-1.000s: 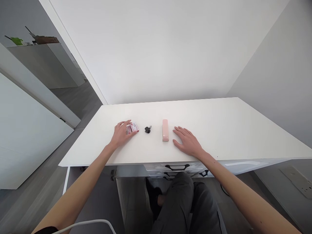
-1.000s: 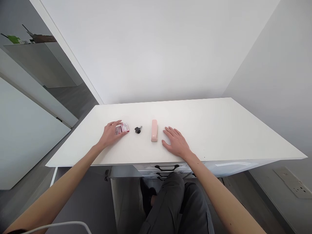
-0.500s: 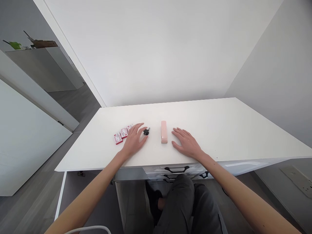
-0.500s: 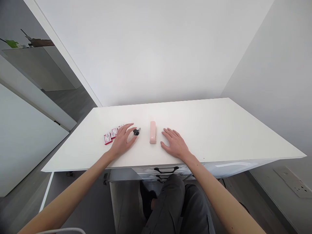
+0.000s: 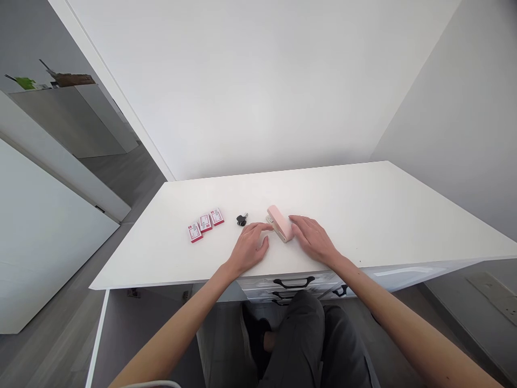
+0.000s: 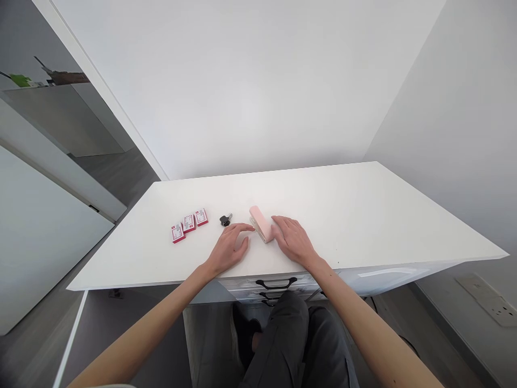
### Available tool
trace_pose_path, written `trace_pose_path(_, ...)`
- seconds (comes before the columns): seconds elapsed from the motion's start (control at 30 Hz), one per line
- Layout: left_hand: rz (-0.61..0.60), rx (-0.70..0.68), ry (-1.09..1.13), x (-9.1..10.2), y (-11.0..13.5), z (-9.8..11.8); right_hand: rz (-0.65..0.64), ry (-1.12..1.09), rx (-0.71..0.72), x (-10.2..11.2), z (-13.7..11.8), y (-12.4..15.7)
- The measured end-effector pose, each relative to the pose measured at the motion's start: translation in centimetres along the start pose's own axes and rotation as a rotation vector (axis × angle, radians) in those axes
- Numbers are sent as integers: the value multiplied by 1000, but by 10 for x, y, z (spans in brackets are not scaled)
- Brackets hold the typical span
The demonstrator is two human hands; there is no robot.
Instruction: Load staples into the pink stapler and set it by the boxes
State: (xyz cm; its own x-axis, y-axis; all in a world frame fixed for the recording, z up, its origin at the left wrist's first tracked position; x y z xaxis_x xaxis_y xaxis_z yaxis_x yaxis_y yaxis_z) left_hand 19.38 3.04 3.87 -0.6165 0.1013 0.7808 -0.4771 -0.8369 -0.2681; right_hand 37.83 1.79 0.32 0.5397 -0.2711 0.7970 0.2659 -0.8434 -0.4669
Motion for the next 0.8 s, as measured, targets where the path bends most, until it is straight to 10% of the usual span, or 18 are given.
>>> trace_pose_path(0.3,138,9,-319,2,-13,-19,-24,19,50,3,-12,-3)
trace_pose_path(0.63,210,180,-417,35,-55,-99,-22,31,49,3,-12,-1)
trace_pose_path(0.8,343,180,-429,45,-50,-94,-27,39,82,4,-16,-2)
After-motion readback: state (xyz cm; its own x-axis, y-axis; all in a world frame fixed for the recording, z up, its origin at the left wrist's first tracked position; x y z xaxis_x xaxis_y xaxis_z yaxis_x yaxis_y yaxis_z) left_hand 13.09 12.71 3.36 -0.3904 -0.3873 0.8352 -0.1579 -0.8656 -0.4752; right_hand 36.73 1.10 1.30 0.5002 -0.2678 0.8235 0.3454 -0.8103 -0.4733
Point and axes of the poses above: each hand's wrist, its own y-axis away from the middle knuckle, its own x-axis out of the back of the hand, z = x × y, the point moved 10 cm from there along -y, towards the middle knuckle, and after that the axes turned 14 degrees about x, right-handed, at the moved point
